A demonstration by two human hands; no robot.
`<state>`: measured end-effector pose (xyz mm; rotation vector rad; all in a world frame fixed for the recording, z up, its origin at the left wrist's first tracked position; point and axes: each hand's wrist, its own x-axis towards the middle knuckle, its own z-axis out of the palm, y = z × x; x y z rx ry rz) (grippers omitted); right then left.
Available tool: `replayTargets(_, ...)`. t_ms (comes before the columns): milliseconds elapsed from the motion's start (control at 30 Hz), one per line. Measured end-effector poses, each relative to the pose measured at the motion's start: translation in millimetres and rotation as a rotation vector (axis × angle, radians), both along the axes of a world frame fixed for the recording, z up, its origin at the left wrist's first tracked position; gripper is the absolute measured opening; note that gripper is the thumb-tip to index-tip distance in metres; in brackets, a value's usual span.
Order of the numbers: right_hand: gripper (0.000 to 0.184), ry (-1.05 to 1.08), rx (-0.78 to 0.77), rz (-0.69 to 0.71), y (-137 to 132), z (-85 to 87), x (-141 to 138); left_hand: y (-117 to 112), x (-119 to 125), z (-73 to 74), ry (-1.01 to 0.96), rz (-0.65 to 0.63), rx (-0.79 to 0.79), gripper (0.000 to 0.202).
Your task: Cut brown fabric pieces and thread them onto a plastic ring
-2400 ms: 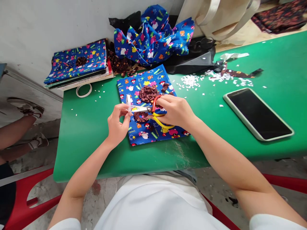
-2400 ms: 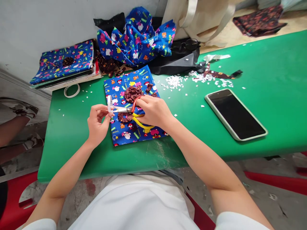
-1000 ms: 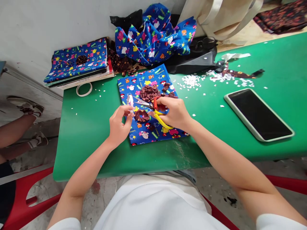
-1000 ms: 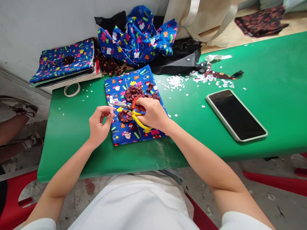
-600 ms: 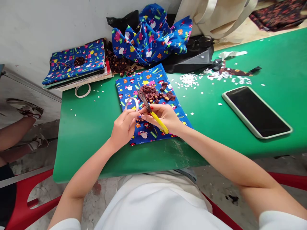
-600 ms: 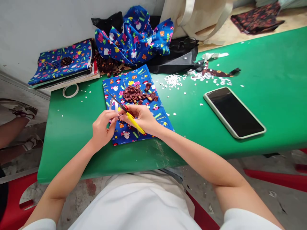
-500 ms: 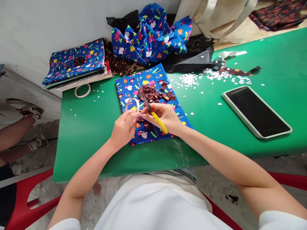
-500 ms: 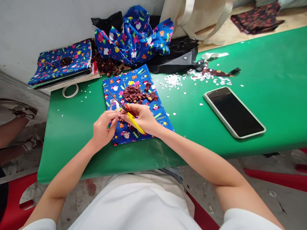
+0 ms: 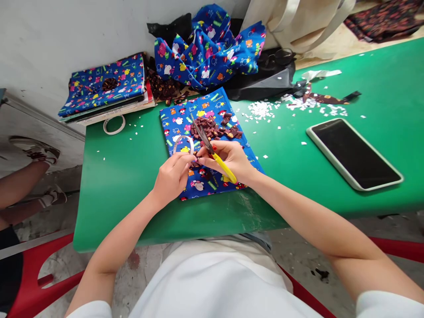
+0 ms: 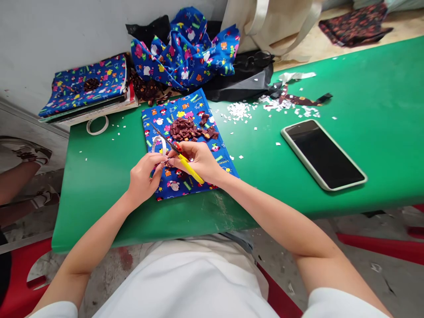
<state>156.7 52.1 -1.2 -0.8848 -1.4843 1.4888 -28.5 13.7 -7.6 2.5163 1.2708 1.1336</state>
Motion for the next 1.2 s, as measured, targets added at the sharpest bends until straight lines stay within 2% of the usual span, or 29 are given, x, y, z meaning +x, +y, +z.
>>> replayTargets(400,0.048,-0.147,0.135,-0.002,2,-1.7,5,0,0,0.9,0.016,0.004,-0.015,0.019)
replayTargets(667,0.042,-0.148,0.148,-0.011,2,7.0,9,0,0,1.4,0.005,0.064,-0.001,0.022)
replayTargets(800,0.035,-0.188,0.204,0.101,2,8.8,11,0,1,2.0,0.002,0.099,0.018,0.018)
replayTargets(1033,0.029,-0.322,0.503,0.227,3,-3.6,10,1,-1,-0.3,0.007,0.119,0.009,0.022)
replayTargets(1200,0.025,-0.37,0.607,0.34,3,-6.0,13,1,-2,-2.5,0.001,0.145,-0.019,0.028)
